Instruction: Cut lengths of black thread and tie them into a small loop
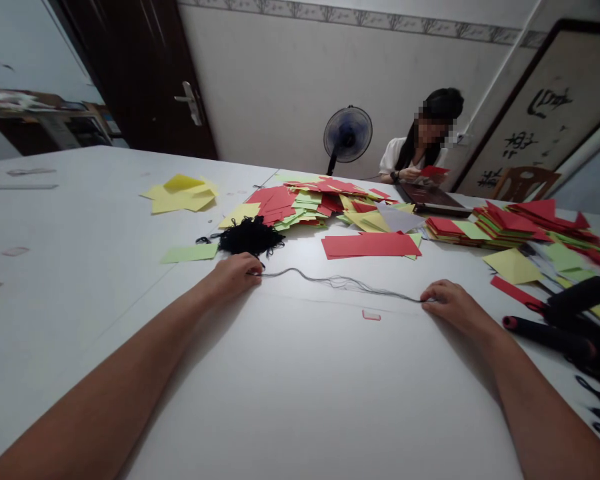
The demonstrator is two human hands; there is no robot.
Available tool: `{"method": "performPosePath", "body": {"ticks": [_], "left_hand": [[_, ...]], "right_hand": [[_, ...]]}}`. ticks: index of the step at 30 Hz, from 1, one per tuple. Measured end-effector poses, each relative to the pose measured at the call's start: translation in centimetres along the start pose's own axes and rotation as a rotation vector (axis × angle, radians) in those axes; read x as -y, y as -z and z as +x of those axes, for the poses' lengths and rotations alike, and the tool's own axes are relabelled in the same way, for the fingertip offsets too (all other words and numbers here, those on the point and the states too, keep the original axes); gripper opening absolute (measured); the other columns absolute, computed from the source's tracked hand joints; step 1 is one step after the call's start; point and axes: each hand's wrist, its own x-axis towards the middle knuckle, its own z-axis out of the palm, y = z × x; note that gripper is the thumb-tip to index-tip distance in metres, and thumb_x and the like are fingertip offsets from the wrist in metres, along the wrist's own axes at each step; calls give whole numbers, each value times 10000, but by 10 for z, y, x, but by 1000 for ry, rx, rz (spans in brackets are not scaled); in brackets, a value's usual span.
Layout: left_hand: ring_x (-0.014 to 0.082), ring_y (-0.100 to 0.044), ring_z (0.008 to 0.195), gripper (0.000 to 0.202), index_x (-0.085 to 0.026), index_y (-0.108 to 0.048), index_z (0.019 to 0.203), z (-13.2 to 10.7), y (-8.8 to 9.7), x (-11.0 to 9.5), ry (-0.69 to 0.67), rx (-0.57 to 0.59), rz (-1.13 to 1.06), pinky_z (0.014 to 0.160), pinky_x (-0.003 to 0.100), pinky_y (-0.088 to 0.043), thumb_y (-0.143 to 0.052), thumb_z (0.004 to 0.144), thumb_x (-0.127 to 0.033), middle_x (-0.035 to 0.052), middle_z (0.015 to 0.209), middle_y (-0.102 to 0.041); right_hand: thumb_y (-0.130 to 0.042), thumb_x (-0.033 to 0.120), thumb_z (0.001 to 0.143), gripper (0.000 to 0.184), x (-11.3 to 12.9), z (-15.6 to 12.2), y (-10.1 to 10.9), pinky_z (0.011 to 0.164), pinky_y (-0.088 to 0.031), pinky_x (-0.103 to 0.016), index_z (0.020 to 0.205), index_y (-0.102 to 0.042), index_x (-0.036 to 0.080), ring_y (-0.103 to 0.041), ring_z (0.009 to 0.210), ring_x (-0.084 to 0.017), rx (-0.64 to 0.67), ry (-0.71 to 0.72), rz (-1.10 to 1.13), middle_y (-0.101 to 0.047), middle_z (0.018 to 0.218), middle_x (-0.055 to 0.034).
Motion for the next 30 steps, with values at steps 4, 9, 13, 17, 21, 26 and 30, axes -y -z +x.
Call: {"method": "performPosePath", "body": {"ticks": [4,9,13,17,21,26,30], "left_hand": [[202,-611,812,183,-217,-637,706,2,-1,5,-68,-25,-61,748,306,-463,-518,752,-350,58,894,-675],[212,-589,772,154,-223,-527,662,-9,5,-3,-39,-82,-52,736,329,-465,-466,756,-329,76,817,-644],[201,-555,667,183,-239,-474,716,-27,14,-8,36,-105,-29,625,311,-419,-388,835,-349,36,700,-613],[201,-560,650,203,-241,-489,724,-38,21,-9,73,-111,-17,621,311,-409,-393,850,-368,29,694,-628],[200,-606,702,226,-235,-595,755,-41,24,-4,116,-141,-112,675,302,-446,-445,825,-389,29,749,-693],[214,-666,807,302,-235,-701,807,-42,27,8,116,-131,-214,750,304,-487,-494,809,-454,48,882,-765],[221,-664,816,301,-241,-695,761,-42,30,18,99,-119,-168,764,312,-498,-482,803,-449,54,866,-766]], "right_hand": [[-562,349,734,172,7,-1,-1,855,-484,-355,645,-667,247,-625,881,-216,10,20,-17,-679,903,-59],[-503,319,776,195,14,-1,-1,835,-462,-353,628,-602,240,-611,821,-209,16,45,-35,-668,815,-57],[-488,326,793,202,16,-1,0,816,-451,-364,633,-578,243,-604,815,-221,20,38,-50,-673,804,-60],[-464,323,802,185,15,-1,-3,750,-439,-357,661,-561,254,-596,779,-229,0,-9,-71,-668,760,-55],[-448,321,810,167,12,-2,-6,674,-422,-338,689,-546,261,-591,730,-219,-15,-53,-83,-666,732,-39],[-467,332,786,155,10,-2,-5,648,-422,-336,672,-544,261,-587,684,-213,-21,-54,-83,-660,678,-31],[-464,365,778,177,10,-1,-5,651,-434,-346,665,-556,265,-597,684,-220,-26,-45,-80,-669,672,-32]]}}
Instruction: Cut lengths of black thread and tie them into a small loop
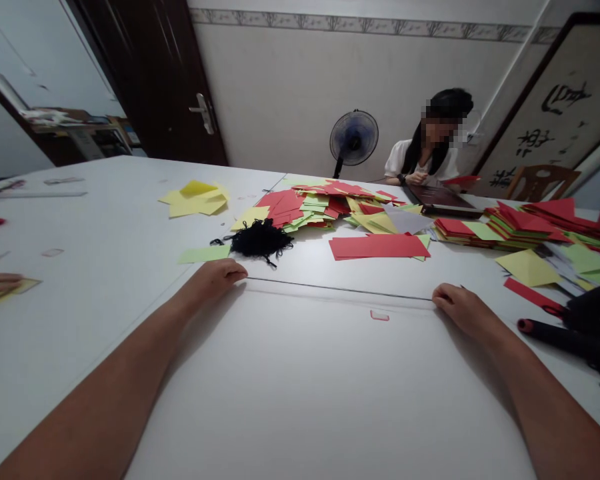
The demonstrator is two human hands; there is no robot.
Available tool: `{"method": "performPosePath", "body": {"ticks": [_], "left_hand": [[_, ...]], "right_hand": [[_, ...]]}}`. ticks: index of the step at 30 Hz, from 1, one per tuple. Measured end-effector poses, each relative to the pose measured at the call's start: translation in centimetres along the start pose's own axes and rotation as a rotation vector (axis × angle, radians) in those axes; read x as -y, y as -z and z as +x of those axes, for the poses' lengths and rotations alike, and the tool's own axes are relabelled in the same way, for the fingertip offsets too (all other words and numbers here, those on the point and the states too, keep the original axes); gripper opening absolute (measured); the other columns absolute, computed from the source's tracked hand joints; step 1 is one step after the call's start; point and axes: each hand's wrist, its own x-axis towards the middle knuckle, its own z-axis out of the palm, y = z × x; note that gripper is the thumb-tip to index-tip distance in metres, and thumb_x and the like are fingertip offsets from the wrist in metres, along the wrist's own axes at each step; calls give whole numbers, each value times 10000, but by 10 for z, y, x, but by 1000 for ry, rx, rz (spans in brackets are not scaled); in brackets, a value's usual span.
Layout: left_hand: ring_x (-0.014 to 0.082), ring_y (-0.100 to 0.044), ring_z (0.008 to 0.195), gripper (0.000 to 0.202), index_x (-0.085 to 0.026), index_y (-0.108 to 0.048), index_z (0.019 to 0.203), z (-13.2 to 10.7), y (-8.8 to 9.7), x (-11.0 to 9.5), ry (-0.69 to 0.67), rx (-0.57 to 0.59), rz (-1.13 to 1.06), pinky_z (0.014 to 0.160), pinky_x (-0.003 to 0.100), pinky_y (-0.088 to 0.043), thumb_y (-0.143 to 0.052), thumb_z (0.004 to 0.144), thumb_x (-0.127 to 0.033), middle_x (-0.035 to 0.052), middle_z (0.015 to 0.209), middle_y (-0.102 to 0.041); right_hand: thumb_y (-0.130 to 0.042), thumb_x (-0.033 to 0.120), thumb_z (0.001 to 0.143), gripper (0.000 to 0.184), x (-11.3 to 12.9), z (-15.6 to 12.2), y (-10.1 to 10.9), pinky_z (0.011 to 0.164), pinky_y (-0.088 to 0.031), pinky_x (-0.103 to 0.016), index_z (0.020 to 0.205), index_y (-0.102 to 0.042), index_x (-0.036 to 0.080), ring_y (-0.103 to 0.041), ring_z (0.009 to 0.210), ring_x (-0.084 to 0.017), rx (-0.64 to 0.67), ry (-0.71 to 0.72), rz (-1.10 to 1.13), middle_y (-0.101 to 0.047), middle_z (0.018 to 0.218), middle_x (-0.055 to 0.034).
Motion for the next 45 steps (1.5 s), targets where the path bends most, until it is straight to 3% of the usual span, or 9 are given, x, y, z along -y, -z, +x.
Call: {"method": "performPosePath", "body": {"ticks": [6,9,12,18,24,27,31,33,45], "left_hand": [[238,-650,779,228,-249,-667,702,-1,9,17,23,30,202,710,320,-472,-476,781,-345,60,819,-733],[264,-660,886,231,-252,-709,803,-3,13,10,13,-117,342,745,344,-470,-483,825,-293,85,955,-739],[268,-652,967,259,-235,-735,948,3,7,-22,-94,-223,279,853,376,-484,-489,902,-304,106,1053,-719],[217,-652,993,197,-210,-725,1057,28,-40,-120,-430,140,-69,899,342,-497,-620,901,-268,95,1105,-687],[279,-606,1125,396,-217,-661,1185,42,-86,-174,-328,327,14,894,358,-494,-732,826,-370,119,1184,-657],[293,-596,1116,353,-221,-683,1111,43,-103,-185,-306,330,22,898,376,-491,-744,799,-375,117,1161,-652],[278,-582,1125,119,-213,-712,936,40,-116,-194,-330,327,5,918,368,-471,-638,844,-231,107,1147,-646],[271,-587,1099,119,-200,-703,872,38,-118,-195,-341,325,-9,906,366,-466,-588,850,-179,111,1131,-651],[152,-633,727,248,-203,-684,1038,27,-99,-190,-286,318,-205,679,262,-470,-475,910,-168,32,842,-730]], "right_hand": [[-463,382,762,185,2,0,0,642,-434,-348,663,-569,268,-598,671,-220,6,5,6,-673,671,-34],[-467,375,750,176,5,1,0,635,-430,-341,663,-575,267,-594,668,-215,5,4,11,-668,669,-33],[-465,378,739,171,8,1,4,628,-433,-336,662,-569,266,-584,654,-208,3,-6,17,-663,673,-30],[-478,386,733,155,17,2,18,596,-422,-330,671,-554,266,-567,632,-208,-11,-8,31,-650,659,-34],[-479,389,717,151,17,3,24,593,-425,-332,651,-542,268,-562,624,-210,-38,-1,52,-639,639,-35],[-484,416,732,173,19,2,28,610,-432,-338,681,-559,268,-561,631,-211,-53,-2,64,-642,660,-36],[-497,451,750,206,23,0,37,610,-426,-342,692,-561,264,-546,617,-207,-89,2,92,-625,656,-38],[-507,481,756,236,24,0,41,602,-424,-344,690,-563,262,-537,605,-205,-110,-3,109,-618,647,-38],[-492,526,710,275,20,-1,43,592,-403,-350,673,-560,262,-517,602,-205,-80,-49,95,-602,630,-34]]}}
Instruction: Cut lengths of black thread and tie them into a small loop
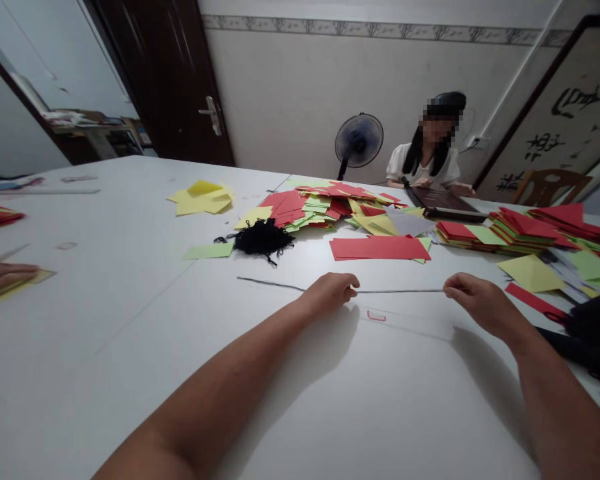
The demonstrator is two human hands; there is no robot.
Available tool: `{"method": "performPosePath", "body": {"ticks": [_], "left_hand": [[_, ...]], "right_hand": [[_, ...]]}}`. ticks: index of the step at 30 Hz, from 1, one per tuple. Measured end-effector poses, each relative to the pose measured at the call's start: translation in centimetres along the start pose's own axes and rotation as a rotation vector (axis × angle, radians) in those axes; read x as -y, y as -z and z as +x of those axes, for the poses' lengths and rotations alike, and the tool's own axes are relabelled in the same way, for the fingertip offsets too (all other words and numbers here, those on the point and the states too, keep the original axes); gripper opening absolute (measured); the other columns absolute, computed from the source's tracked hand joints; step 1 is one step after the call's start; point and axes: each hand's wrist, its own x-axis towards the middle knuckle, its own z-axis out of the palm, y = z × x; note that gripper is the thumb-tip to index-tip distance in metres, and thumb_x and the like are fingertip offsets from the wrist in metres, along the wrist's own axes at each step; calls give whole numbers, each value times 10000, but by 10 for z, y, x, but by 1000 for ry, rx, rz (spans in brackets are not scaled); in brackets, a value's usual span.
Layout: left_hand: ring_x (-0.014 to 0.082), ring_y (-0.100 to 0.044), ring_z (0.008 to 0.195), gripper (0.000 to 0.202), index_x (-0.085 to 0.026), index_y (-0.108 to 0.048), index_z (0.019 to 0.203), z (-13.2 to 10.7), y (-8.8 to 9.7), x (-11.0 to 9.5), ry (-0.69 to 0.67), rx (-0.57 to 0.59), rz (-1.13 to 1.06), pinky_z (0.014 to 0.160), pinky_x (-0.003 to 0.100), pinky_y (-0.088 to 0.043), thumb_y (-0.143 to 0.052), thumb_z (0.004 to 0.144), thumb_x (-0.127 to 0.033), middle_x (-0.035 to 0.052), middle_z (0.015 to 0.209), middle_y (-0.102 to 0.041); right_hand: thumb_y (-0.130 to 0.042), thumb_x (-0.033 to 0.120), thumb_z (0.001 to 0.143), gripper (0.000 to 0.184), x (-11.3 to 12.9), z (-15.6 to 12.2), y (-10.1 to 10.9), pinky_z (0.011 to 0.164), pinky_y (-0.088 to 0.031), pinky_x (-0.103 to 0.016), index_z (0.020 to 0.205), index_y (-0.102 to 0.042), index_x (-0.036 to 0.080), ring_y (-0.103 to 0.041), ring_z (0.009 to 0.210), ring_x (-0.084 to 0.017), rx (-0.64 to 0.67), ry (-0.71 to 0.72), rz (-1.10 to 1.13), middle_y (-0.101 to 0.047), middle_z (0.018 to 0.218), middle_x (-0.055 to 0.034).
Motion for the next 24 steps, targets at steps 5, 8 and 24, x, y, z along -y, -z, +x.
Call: {"method": "performPosePath", "body": {"ticks": [5,8,24], "left_hand": [[141,-595,729,168,-174,-696,758,-1,10,6,-26,0,19,689,246,-419,-553,836,-133,23,766,-698],[133,-544,671,182,-174,-688,745,-3,15,7,-19,-22,28,633,244,-377,-537,834,-125,11,720,-661],[138,-521,676,182,-187,-637,716,-6,26,-16,-130,-106,-66,639,256,-368,-518,851,-169,1,727,-632]], "right_hand": [[-483,466,726,242,-2,-1,-7,601,-431,-342,691,-584,248,-560,627,-210,69,-15,-43,-650,680,-47],[-507,417,714,217,-5,-1,-12,653,-484,-367,711,-633,240,-634,705,-246,135,-26,-96,-707,757,-74],[-594,255,794,440,143,-28,-60,664,-467,-302,1226,-662,204,-581,678,-145,182,111,412,-727,949,-54]]}}
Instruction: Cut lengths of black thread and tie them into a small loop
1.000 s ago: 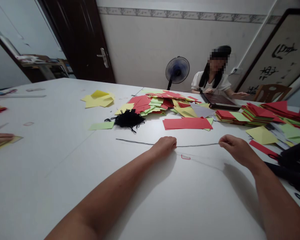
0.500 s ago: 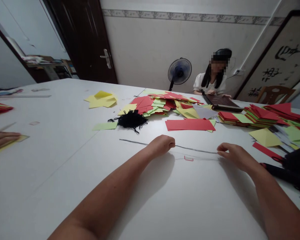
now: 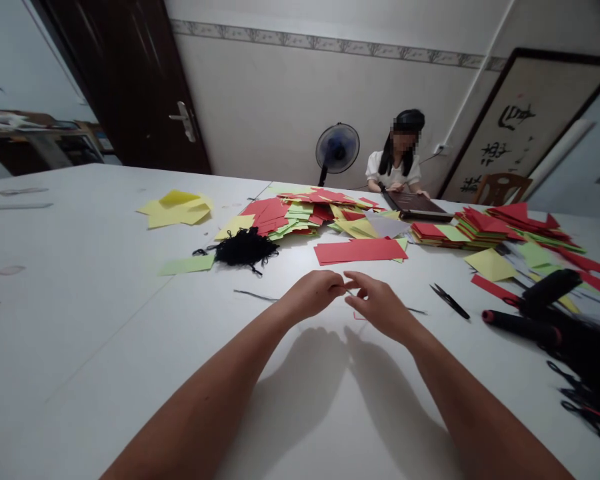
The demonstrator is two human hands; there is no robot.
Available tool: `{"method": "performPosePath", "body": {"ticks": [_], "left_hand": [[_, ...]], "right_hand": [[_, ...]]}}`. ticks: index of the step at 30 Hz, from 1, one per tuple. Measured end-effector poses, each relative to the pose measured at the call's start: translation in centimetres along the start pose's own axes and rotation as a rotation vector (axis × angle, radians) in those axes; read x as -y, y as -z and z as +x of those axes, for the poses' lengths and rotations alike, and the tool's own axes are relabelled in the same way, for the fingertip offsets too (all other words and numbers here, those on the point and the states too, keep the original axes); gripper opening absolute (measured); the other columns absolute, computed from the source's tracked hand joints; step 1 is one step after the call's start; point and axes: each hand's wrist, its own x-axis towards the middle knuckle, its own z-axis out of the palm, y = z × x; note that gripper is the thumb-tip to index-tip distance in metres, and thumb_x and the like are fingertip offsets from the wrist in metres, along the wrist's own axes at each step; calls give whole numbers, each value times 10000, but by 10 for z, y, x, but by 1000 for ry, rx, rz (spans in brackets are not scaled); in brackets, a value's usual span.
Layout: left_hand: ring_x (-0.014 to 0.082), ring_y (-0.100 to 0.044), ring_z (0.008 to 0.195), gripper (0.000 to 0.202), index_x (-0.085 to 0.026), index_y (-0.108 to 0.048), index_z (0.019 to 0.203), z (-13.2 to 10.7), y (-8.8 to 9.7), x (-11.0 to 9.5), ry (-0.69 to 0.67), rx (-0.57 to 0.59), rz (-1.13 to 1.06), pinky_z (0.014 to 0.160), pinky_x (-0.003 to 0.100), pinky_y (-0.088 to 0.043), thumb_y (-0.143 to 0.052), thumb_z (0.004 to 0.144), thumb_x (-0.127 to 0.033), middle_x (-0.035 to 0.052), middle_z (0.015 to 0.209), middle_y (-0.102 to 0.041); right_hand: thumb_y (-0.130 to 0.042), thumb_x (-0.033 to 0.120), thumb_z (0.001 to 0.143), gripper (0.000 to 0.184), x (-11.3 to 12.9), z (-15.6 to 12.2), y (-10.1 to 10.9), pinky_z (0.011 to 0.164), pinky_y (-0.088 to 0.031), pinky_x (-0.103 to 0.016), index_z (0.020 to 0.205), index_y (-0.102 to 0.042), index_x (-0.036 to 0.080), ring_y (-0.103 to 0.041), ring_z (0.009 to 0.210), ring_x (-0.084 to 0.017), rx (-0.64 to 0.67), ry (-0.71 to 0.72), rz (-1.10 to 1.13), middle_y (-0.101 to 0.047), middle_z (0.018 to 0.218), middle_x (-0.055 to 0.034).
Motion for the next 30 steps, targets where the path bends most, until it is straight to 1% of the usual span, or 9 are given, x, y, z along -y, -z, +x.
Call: {"method": "performPosePath", "body": {"ticks": [2,4,7,11,14,18,22,26,30], "left_hand": [[134,-502,657,187,-186,-609,684,0,2,-1,11,-12,-43,616,256,-353,-507,840,-178,-9,694,-600],[131,-479,641,185,-188,-592,666,0,4,-3,36,-12,-106,598,256,-341,-503,828,-193,-19,670,-574],[127,-454,630,161,-193,-593,664,0,6,-7,83,12,-208,588,255,-335,-507,799,-208,-32,648,-546],[128,-457,631,142,-198,-589,651,-1,8,-17,124,25,-318,597,257,-355,-522,771,-232,-36,635,-534],[127,-456,624,137,-199,-585,644,-1,9,-22,126,24,-381,592,259,-358,-534,757,-256,-36,627,-534],[116,-430,600,159,-196,-590,649,-2,12,-25,130,11,-453,558,252,-331,-559,750,-315,-40,619,-527],[91,-352,554,221,-189,-584,649,-4,16,-29,160,-2,-544,509,236,-275,-603,743,-388,-53,594,-482],[70,-308,523,286,-179,-629,720,-4,16,-36,187,27,-689,481,228,-217,-660,718,-464,-50,608,-495],[55,-283,503,333,-170,-646,756,-3,13,-39,187,50,-800,476,232,-170,-698,700,-494,-47,614,-507]], "right_hand": [[-583,288,809,290,1,4,-5,613,-419,-285,1062,-696,204,-546,640,-144,6,-8,35,-659,749,-9],[-573,352,824,194,0,5,-6,566,-372,-276,889,-689,210,-490,590,-137,-2,-16,51,-555,619,24],[-571,426,814,231,-3,2,-3,526,-347,-271,763,-643,213,-439,556,-126,-11,-38,104,-510,591,32],[-578,464,787,278,-4,-3,3,511,-337,-266,660,-582,217,-409,540,-116,7,-36,174,-463,561,40],[-590,488,774,313,-2,-5,6,499,-297,-261,623,-545,217,-371,535,-105,1,-22,209,-419,549,50],[-636,519,762,356,1,-7,9,490,-266,-257,615,-529,213,-339,534,-95,-21,-16,260,-409,547,56],[-726,505,742,361,1,-6,14,493,-261,-254,631,-577,196,-326,511,-79,-44,-20,454,-422,523,64],[-780,475,716,319,5,-4,24,472,-252,-252,685,-642,190,-322,474,-69,-77,-42,663,-439,508,70],[-809,468,711,317,13,-7,31,473,-263,-249,691,-669,185,-337,470,-63,-118,-16,741,-456,508,66]]}}
